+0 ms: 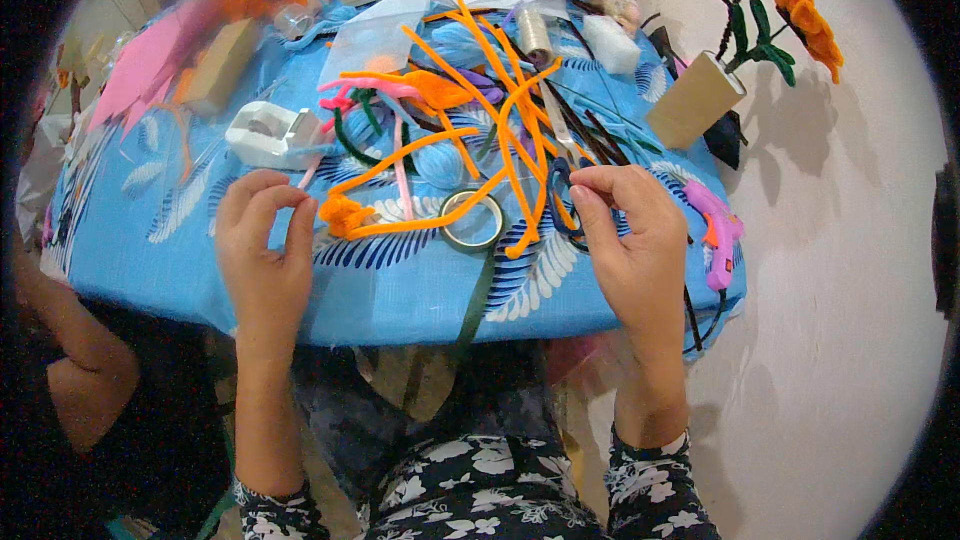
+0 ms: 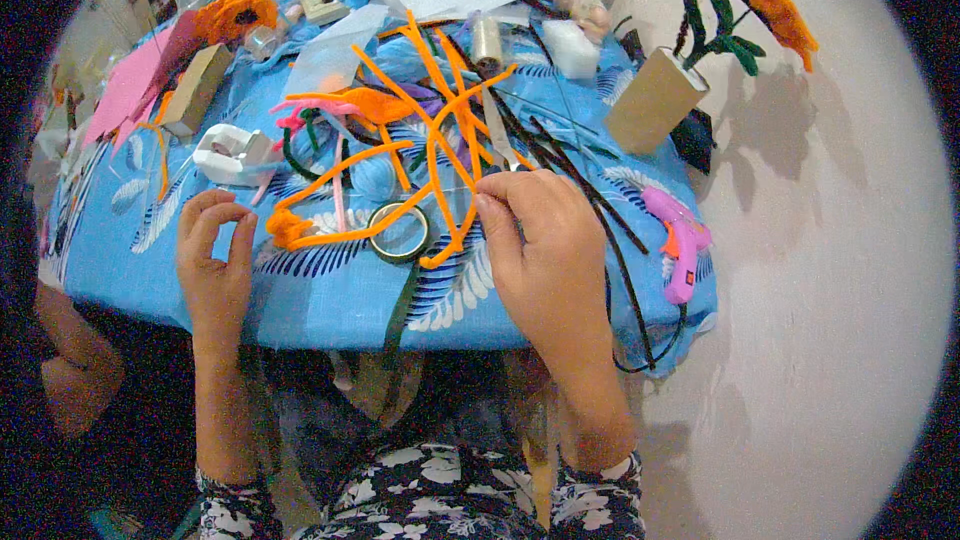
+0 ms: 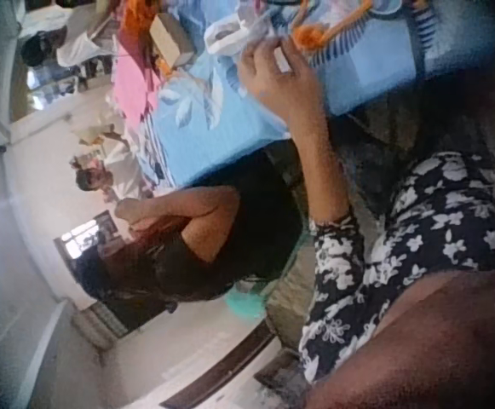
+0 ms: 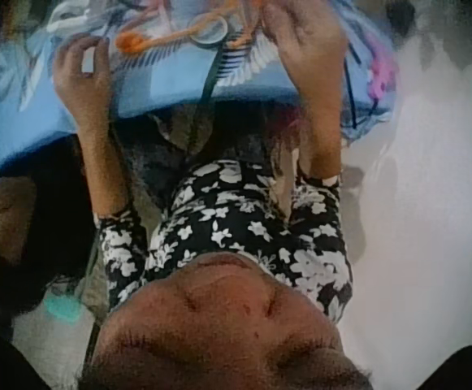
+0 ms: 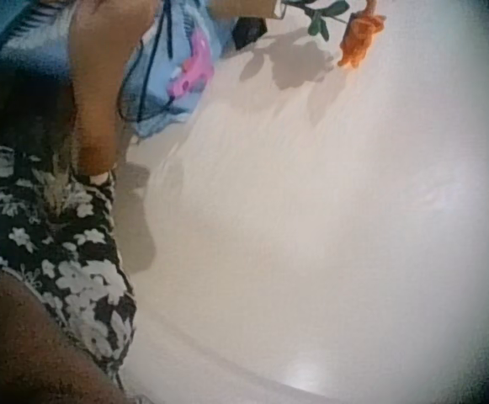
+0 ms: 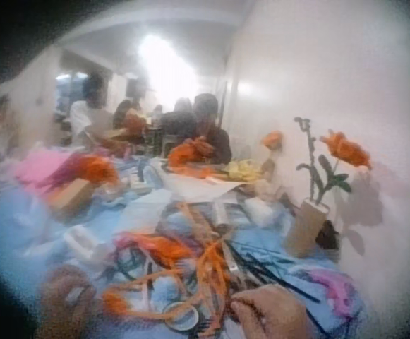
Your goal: The person twists and shapes an orange pipe cleaner into a small decorative form using both hands. The workspace contains various craft supplies including pipe cleaners, foam sheets, and a glue gun.
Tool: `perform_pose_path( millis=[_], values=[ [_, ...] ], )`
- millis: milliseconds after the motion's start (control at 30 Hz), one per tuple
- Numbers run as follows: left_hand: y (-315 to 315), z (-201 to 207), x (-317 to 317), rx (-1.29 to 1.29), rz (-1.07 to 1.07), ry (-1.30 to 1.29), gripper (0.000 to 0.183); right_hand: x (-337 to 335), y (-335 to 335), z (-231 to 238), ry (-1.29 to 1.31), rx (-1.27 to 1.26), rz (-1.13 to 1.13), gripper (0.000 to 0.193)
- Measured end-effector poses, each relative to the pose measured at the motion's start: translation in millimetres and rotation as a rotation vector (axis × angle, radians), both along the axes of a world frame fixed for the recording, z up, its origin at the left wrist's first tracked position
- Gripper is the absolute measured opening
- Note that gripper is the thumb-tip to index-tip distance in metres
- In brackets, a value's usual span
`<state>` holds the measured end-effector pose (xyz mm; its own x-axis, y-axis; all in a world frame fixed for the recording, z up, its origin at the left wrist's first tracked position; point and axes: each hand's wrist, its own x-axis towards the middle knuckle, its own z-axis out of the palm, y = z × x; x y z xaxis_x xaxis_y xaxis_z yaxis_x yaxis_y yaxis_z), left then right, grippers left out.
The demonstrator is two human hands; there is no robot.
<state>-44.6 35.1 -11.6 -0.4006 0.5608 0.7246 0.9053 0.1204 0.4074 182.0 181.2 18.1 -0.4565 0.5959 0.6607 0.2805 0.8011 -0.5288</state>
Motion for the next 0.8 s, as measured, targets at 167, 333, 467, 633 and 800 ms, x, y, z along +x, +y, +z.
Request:
perform_pose_path(
  millis=[167,333,467,633,800],
  values=[
    [8,12,1,-0.022,-0.062,-0.030,0.008,5,2,-4,-0.037,-0.004,0.033,0.007],
    [5,17,-13,0.021,-0.178,-0.274,0.007,2,-1,-10,-0.080,0.042,0.102,0.008],
    [-9,20,-28,0.115,-0.208,-0.590,0.017,-7,-9,-18,-0.055,0.045,0.158,0.007],
    [-23,8,-46,0.181,-0.231,-0.799,0.016,-18,-19,-27,0.147,0.103,0.142,0.010],
    [-22,6,-43,0.165,-0.216,-0.832,0.015,-19,-17,-34,0.266,0.106,0.082,0.011]
  ],
)
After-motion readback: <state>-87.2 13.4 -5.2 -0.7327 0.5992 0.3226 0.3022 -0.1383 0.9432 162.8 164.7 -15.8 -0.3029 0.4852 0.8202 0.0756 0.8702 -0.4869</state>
